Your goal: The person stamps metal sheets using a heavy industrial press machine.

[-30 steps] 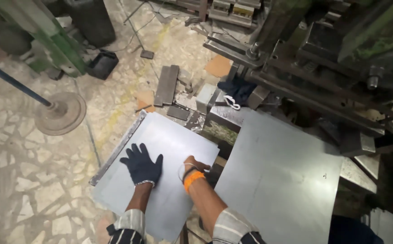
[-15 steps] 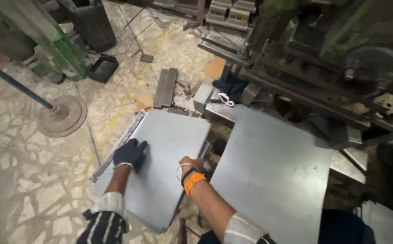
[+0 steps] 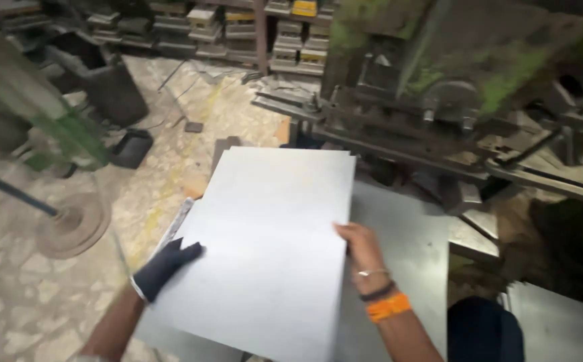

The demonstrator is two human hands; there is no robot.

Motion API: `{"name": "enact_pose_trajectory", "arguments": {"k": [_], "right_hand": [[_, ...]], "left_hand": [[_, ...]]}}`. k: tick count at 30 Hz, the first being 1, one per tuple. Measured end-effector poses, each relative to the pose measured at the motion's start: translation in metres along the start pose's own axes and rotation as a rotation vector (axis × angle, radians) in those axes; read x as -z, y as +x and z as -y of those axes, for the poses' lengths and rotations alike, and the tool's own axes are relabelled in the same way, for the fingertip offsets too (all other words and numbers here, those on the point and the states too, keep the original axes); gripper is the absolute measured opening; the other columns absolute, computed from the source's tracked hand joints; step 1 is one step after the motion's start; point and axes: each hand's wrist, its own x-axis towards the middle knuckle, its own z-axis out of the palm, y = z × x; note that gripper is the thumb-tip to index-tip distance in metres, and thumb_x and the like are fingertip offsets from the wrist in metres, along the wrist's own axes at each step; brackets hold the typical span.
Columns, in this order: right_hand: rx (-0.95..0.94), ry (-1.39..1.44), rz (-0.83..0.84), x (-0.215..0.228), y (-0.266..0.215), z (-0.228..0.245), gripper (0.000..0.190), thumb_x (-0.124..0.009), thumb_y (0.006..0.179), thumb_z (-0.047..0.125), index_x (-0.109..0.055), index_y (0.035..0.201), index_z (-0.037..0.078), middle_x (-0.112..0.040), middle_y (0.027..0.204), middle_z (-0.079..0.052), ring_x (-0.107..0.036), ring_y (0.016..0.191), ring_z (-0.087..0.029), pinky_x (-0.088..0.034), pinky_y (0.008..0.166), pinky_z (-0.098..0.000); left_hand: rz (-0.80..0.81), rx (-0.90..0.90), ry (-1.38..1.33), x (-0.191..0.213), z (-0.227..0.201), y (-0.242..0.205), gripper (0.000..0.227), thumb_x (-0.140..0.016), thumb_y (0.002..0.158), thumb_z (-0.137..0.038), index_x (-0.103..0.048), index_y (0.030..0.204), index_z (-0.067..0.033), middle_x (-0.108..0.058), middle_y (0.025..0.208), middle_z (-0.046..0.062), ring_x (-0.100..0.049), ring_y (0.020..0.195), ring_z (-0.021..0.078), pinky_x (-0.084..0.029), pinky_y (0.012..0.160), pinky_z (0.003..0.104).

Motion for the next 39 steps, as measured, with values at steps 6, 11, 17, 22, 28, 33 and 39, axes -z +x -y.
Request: {"name": "enact_pose_trajectory", "arguments": {"k": [6, 11, 17, 22, 28, 33, 39], "right_hand": [[0.122, 0.245, -0.133, 0.116, -0.048, 0.038, 0.047, -0.062, 0.091, 0.012, -0.053, 0.136, 0.006, -0.073, 0.118, -0.004, -0.068, 0.107, -0.014, -0.054, 0.093, -0.0295], [0.236, 0.114, -0.036, 0.185, -0.055, 0.062, 0.054, -0.061, 0.096, 0.013, -0.05, 0.148, 0.004, -0.073, 0.109, -0.01, -0.068, 0.088, -0.018, -0.054, 0.077, -0.0331], [0.319, 0.003, -0.174, 0.255, -0.015, 0.037, 0.043, -0.063, 0.096, 0.012, -0.065, 0.138, 0.001, -0.072, 0.106, -0.008, -0.065, 0.088, -0.013, -0.05, 0.079, -0.0265], [0.341, -0.011, -0.172, 0.261, 0.035, 0.052, 0.041, -0.062, 0.093, 0.014, -0.065, 0.132, 0.001, -0.072, 0.114, -0.002, -0.065, 0.1, -0.01, -0.049, 0.088, -0.0237], [0.357, -0.091, -0.216, 0.289, 0.116, 0.058, 0.039, -0.065, 0.094, 0.017, -0.068, 0.128, -0.001, -0.067, 0.122, 0.002, -0.061, 0.11, -0.01, -0.044, 0.095, -0.0241], [0.346, -0.024, -0.142, 0.267, 0.105, 0.084, 0.038, -0.069, 0.093, 0.019, -0.068, 0.124, -0.003, -0.067, 0.118, -0.007, -0.057, 0.111, -0.02, -0.043, 0.098, -0.0324], [0.424, -0.068, -0.277, 0.28, 0.116, 0.069, 0.035, -0.073, 0.091, 0.014, -0.068, 0.121, -0.004, -0.062, 0.132, 0.006, -0.053, 0.126, -0.004, -0.036, 0.105, -0.0215]], "left_hand": [[-0.012, -0.333, -0.253, -0.144, -0.058, 0.01, 0.044, -0.076, 0.081, -0.014, -0.068, 0.121, 0.0019, -0.075, 0.104, 0.014, -0.071, 0.088, 0.0217, -0.06, 0.075, 0.036], [0.171, -0.377, -0.277, -0.209, -0.105, 0.039, 0.035, -0.074, 0.083, -0.012, -0.071, 0.112, 0.0072, -0.077, 0.09, 0.013, -0.072, 0.078, 0.0217, -0.06, 0.072, 0.037], [0.136, -0.517, -0.141, -0.241, -0.11, 0.135, 0.03, -0.071, 0.089, -0.01, -0.072, 0.113, 0.0091, -0.076, 0.098, 0.015, -0.072, 0.087, 0.021, -0.058, 0.078, 0.033], [0.214, -0.586, -0.355, -0.222, -0.106, 0.232, 0.025, -0.067, 0.09, -0.003, -0.069, 0.113, 0.0057, -0.076, 0.106, 0.013, -0.074, 0.098, 0.0223, -0.061, 0.092, 0.036], [-0.048, -1.223, 0.558, -0.216, -0.153, 0.267, 0.025, -0.065, 0.099, -0.01, -0.076, 0.12, 0.0002, -0.078, 0.114, 0.012, -0.073, 0.105, 0.0201, -0.057, 0.093, 0.034], [0.088, -0.582, -0.08, -0.245, -0.203, 0.199, 0.037, -0.068, 0.094, -0.017, -0.069, 0.128, -0.001, -0.073, 0.107, 0.005, -0.066, 0.091, 0.0155, -0.052, 0.081, 0.031], [0.079, -0.524, -0.144, -0.244, -0.194, 0.221, 0.034, -0.07, 0.092, -0.017, -0.071, 0.121, 0.0015, -0.073, 0.106, 0.006, -0.065, 0.091, 0.0138, -0.051, 0.081, 0.029]]}}
